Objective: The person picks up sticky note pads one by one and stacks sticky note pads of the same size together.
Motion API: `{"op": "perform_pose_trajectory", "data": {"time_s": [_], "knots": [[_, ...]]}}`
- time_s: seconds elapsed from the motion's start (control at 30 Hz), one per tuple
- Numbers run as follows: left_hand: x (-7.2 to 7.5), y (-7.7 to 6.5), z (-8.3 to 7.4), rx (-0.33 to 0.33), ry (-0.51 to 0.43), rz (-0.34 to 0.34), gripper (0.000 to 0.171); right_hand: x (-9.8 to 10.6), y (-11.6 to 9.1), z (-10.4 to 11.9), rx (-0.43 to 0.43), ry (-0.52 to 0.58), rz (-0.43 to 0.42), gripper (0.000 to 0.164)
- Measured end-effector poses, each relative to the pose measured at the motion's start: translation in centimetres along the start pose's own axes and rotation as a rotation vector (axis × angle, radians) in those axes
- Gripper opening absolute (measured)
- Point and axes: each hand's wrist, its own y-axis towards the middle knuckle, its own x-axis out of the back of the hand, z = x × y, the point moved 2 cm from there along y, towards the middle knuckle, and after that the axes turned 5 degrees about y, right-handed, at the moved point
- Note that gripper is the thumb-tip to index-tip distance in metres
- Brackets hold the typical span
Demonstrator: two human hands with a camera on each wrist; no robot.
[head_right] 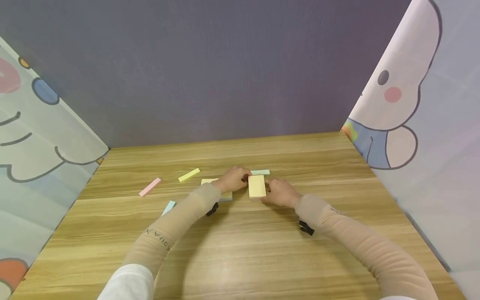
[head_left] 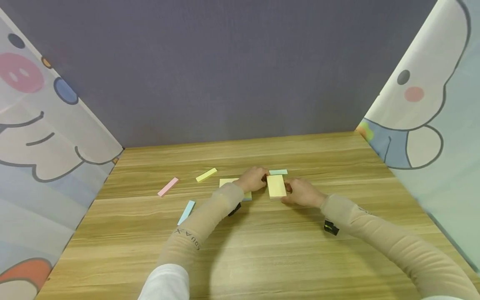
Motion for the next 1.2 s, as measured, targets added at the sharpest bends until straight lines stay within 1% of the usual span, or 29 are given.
{"op": "perform_pose_trajectory", "data": {"time_s": [0.13,0.3,0.37,0.5,0.6,0.73,1.0,1.1,1.2], "knots": [[-0.2,-0.2,0.2,0.010,-0.013,0.004,0.028,0.0,0.3,-0.4,0.009,0.044,0.031,0.054],[-0.3,-0.3,0.4,0.012,-0.022,0.005,0.031,0.0,0.6,-1.1,0.002,0.074,0.052,0.069],[-0.3,-0.4,0.5,0.009,-0.020,0.004,0.031,0.1,0.7,-1.3,0.003,0.085,0.059,0.074],[-0.1,-0.6,0.7,0.013,-0.039,0.011,0.031,0.4,0.7,-1.5,0.005,0.099,0.076,0.080],[0.2,-1.0,0.9,0.034,-0.077,0.020,0.030,0.7,0.5,-1.6,0.001,0.110,0.093,0.082],[0.7,-1.4,1.3,0.063,-0.121,0.012,0.030,1.0,0.3,-1.6,0.000,0.117,0.111,0.084],[1.5,-1.8,2.0,0.072,-0.116,-0.021,0.031,1.7,0.2,-1.5,0.022,0.106,0.116,0.080],[1.9,-2.1,2.2,0.071,-0.119,-0.042,0.031,2.1,0.0,-1.3,0.033,0.106,0.107,0.079],[2.4,-2.4,2.3,0.067,-0.111,-0.067,0.031,2.4,0.0,-1.2,0.045,0.107,0.080,0.077]]}}
